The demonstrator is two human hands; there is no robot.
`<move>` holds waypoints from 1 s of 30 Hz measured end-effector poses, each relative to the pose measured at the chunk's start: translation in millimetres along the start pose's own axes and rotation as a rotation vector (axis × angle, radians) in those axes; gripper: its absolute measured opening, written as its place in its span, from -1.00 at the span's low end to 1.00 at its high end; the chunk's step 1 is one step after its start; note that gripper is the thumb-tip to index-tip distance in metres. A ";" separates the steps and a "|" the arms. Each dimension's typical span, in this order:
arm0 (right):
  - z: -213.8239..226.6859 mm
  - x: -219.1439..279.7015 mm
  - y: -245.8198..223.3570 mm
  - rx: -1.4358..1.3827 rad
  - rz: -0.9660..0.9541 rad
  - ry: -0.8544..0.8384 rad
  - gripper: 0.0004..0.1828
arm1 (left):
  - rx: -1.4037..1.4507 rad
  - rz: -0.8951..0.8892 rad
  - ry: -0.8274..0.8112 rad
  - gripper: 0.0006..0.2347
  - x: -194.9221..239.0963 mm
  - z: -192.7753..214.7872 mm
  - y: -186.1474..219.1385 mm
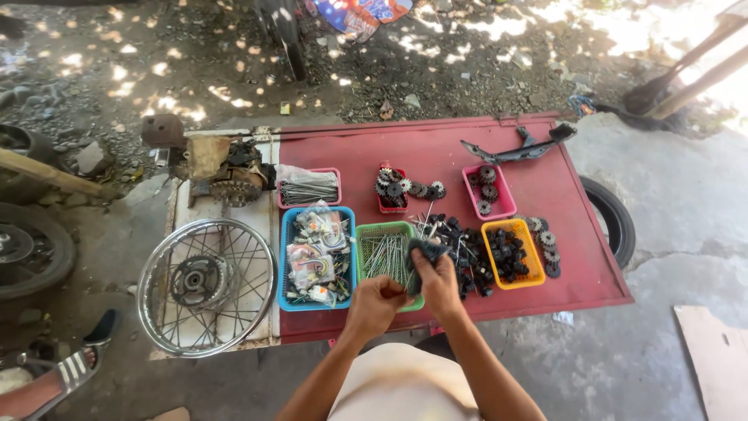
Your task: The person stands at a red table outdoors and wipes small black mechanical parts with a dark cloth. They pick up parts from a yellow basket, wipe them, and place them back into the basket. The table also holds other baskets with gears and metal rods.
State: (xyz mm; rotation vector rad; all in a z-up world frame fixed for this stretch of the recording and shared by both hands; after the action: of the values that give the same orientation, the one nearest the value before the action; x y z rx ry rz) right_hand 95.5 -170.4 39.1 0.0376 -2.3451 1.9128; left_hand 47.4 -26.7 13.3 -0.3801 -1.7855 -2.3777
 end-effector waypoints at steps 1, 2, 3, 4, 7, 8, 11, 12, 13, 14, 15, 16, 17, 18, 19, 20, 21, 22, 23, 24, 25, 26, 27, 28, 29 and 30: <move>-8.7 7.5 7.3 0.001 -0.004 0.012 -0.83 | -0.001 0.003 -0.013 -0.93 -6.5 7.8 -5.9; -17.0 14.6 14.1 0.007 -0.007 0.003 -0.81 | -0.017 -0.025 0.021 -0.91 -13.3 16.0 -10.1; -24.2 23.9 21.7 0.010 -0.013 -0.001 -0.79 | -0.036 -0.050 0.048 -0.83 -18.7 22.7 -15.0; -29.6 27.2 13.7 0.008 -0.019 0.017 -0.79 | -0.040 -0.046 0.030 -0.83 -14.7 28.3 -12.0; -35.7 33.4 -2.9 0.092 0.030 0.021 -0.87 | 0.027 -0.140 -0.092 -0.94 -4.9 34.9 2.6; -32.3 33.0 -1.5 0.084 0.033 0.021 -0.89 | 0.033 -0.152 -0.113 -0.95 -2.7 35.6 7.3; -18.3 18.4 -16.4 0.131 0.091 0.016 -0.94 | 0.044 -0.169 -0.164 -0.96 3.1 32.7 22.5; -14.4 13.3 -25.1 0.176 0.140 0.003 -0.97 | 0.041 -0.171 -0.188 -0.97 6.5 31.6 27.4; -12.1 10.1 -35.7 0.176 0.141 0.009 -0.97 | 0.040 -0.173 -0.194 -0.97 9.6 30.6 27.9; -8.2 6.8 -46.9 0.143 0.152 0.041 -0.93 | 0.035 -0.171 -0.216 -0.96 12.7 28.3 28.4; -4.3 2.7 -57.2 0.109 0.161 0.067 -0.88 | 0.030 -0.166 -0.233 -0.95 15.7 26.0 28.2; 2.7 -2.1 -42.4 0.108 0.161 0.066 -0.88 | 0.028 -0.166 -0.232 -0.95 16.7 26.3 31.2; 10.8 -8.4 -27.9 0.056 0.146 0.079 -0.86 | 0.034 -0.139 -0.233 -0.94 17.8 25.1 33.6; 19.0 -14.7 -13.4 0.005 0.130 0.091 -0.84 | 0.040 -0.112 -0.235 -0.93 18.9 23.8 36.0; 18.2 -12.1 -13.8 0.011 0.125 0.072 -0.84 | 0.049 -0.108 -0.218 -0.93 16.8 18.4 32.7; 19.4 -9.4 -13.8 -0.004 0.106 0.085 -0.81 | 0.047 -0.081 -0.183 -0.96 14.6 13.0 28.7; 19.8 -7.4 -13.7 -0.020 0.086 0.094 -0.79 | 0.042 -0.054 -0.145 -0.97 12.0 8.6 25.0; 19.5 -5.3 -13.0 -0.017 0.082 0.072 -0.79 | 0.050 -0.049 -0.124 -0.97 8.3 1.2 24.6; 18.6 -2.6 -11.4 -0.003 0.053 0.014 -0.79 | 0.043 -0.078 -0.061 -0.98 4.4 -4.8 25.8; 18.9 0.3 -9.9 0.010 0.023 -0.044 -0.80 | 0.034 -0.107 0.002 -0.95 0.4 -11.6 27.3; 25.2 4.5 -10.6 0.010 0.020 -0.059 -0.80 | 0.036 -0.103 0.016 -0.95 -0.7 -17.2 33.6; 31.3 8.7 -12.2 0.056 0.040 -0.103 -0.82 | 0.019 -0.129 0.060 -0.98 -1.7 -22.4 41.3; 38.0 14.3 -13.8 0.100 0.059 -0.144 -0.85 | -0.001 -0.152 0.101 -0.97 -1.7 -28.0 49.0; 50.2 9.2 -18.1 0.099 0.054 -0.156 -0.85 | 0.000 -0.146 0.112 -0.97 -2.0 -41.3 50.9; 62.0 6.2 -21.3 0.080 0.040 -0.186 -0.85 | 0.026 -0.140 0.105 -0.99 -1.3 -55.6 52.2; 74.0 3.0 -24.6 0.061 0.026 -0.215 -0.86 | 0.053 -0.134 0.097 -1.00 -0.9 -70.0 53.5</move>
State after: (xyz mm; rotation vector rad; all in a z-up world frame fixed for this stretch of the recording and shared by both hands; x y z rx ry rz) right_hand 89.3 -247.5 48.8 0.2312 -2.4279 2.0876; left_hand 54.3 -108.9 44.1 -0.1394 -1.8805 -2.3846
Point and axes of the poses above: each hand's wrist, its own x-axis away from the middle knuckle, its own z-axis out of the back of the hand, y = z × x, the point moved 4 cm from there along -x, towards the middle knuckle, and after that the axes turned 5 degrees about -x, right-handed, at the moved point
